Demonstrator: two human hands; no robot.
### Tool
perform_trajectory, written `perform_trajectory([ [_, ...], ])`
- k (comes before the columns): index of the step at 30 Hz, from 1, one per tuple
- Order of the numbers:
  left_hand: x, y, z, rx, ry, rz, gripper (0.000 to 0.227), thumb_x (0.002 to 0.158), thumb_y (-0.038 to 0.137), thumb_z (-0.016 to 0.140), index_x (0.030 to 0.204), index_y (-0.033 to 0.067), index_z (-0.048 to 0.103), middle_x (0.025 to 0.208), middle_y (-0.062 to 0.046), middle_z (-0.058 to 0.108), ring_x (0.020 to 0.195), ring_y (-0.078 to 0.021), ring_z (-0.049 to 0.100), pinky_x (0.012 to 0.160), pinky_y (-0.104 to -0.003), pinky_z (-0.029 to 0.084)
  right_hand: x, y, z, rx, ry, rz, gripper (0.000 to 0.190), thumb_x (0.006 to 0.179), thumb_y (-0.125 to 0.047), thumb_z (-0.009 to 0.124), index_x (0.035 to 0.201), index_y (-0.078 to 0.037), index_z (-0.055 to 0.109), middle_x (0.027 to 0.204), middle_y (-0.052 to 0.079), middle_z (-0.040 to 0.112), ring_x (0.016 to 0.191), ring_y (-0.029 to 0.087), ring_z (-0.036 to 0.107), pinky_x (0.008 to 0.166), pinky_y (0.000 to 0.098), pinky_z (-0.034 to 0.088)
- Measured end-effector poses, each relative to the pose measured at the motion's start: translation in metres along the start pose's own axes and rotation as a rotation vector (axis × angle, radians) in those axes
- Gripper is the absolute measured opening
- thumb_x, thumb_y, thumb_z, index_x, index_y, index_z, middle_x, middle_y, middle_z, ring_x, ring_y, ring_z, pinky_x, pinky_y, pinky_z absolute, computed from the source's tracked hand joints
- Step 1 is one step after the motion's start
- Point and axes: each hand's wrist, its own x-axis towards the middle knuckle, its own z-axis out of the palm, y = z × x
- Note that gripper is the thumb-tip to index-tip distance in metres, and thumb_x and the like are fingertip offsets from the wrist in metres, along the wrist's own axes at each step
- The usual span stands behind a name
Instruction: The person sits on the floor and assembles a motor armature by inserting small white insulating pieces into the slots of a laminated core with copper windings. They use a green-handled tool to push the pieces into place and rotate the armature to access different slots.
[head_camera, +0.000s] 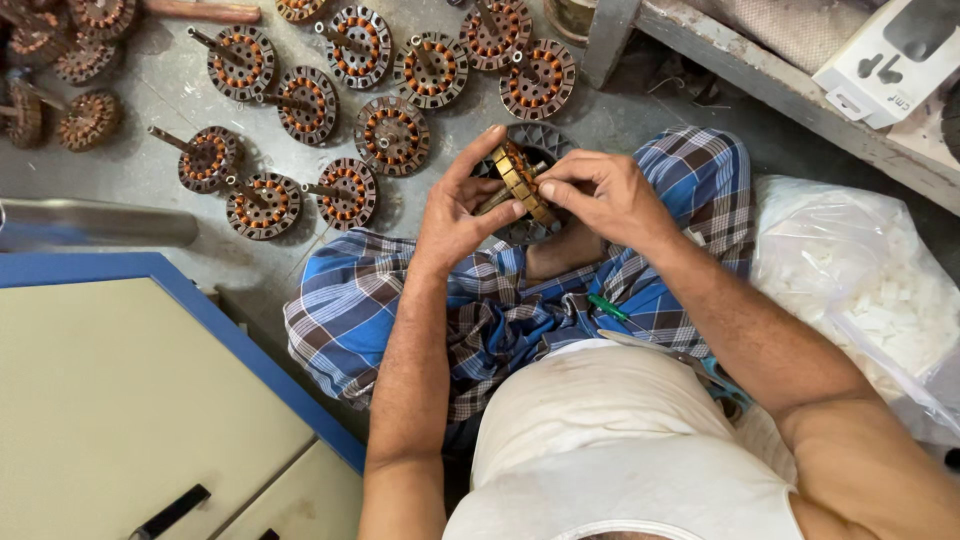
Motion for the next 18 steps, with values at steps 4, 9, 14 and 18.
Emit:
perform_trajectory([
  [4,-0.001,0.005,-0.007,-0.062,-0.071,-0.064,0.087,0.086,-0.003,0.082,0.16,0.0143,0.04,0.159,-0.009,0.05,0.128,-0.0233,0.066,0.113,-0.039,0.055,0.012,0.004,-0.006,0.007,-0.062,0.161,0.025,0.096,-0.028,0.073,0.108,-0.007,0.079,0.09,0.008,0.078,0.079,0.016,0.076,0.068,0.03,0.061],
  [9,0.0,0.007,-0.008,-0.082,-0.064,-0.1,0.078,0.093,-0.002,0.076,0.161,0.0132,0.041,0.16,-0.01,0.05,0.126,-0.0239,0.066,0.111,-0.039,0.056,0.021,-0.001,-0.001,-0.121,-0.032,0.198,0.029,0.094,-0.035,0.076,0.102,-0.007,0.081,0.083,0.01,0.079,0.073,0.016,0.076,0.063,0.0323,0.059],
  [14,0.002,0.005,-0.008,-0.091,-0.056,-0.063,0.074,0.093,-0.005,0.076,0.158,0.013,0.044,0.164,-0.008,0.043,0.125,-0.0234,0.066,0.109,-0.038,0.057,0.022,-0.004,0.002,-0.138,-0.009,0.18,0.028,0.092,-0.033,0.077,0.1,-0.006,0.081,0.081,0.009,0.078,0.07,0.017,0.074,0.06,0.0321,0.058],
  [18,0.002,0.005,-0.005,-0.071,-0.027,-0.053,0.072,0.092,-0.007,0.075,0.156,0.0126,0.047,0.165,-0.009,0.042,0.12,-0.0227,0.069,0.106,-0.037,0.059,0.021,-0.002,0.001,-0.131,-0.001,0.139,0.027,0.094,-0.031,0.076,0.099,-0.005,0.081,0.083,0.01,0.078,0.073,0.017,0.074,0.061,0.0325,0.056],
])
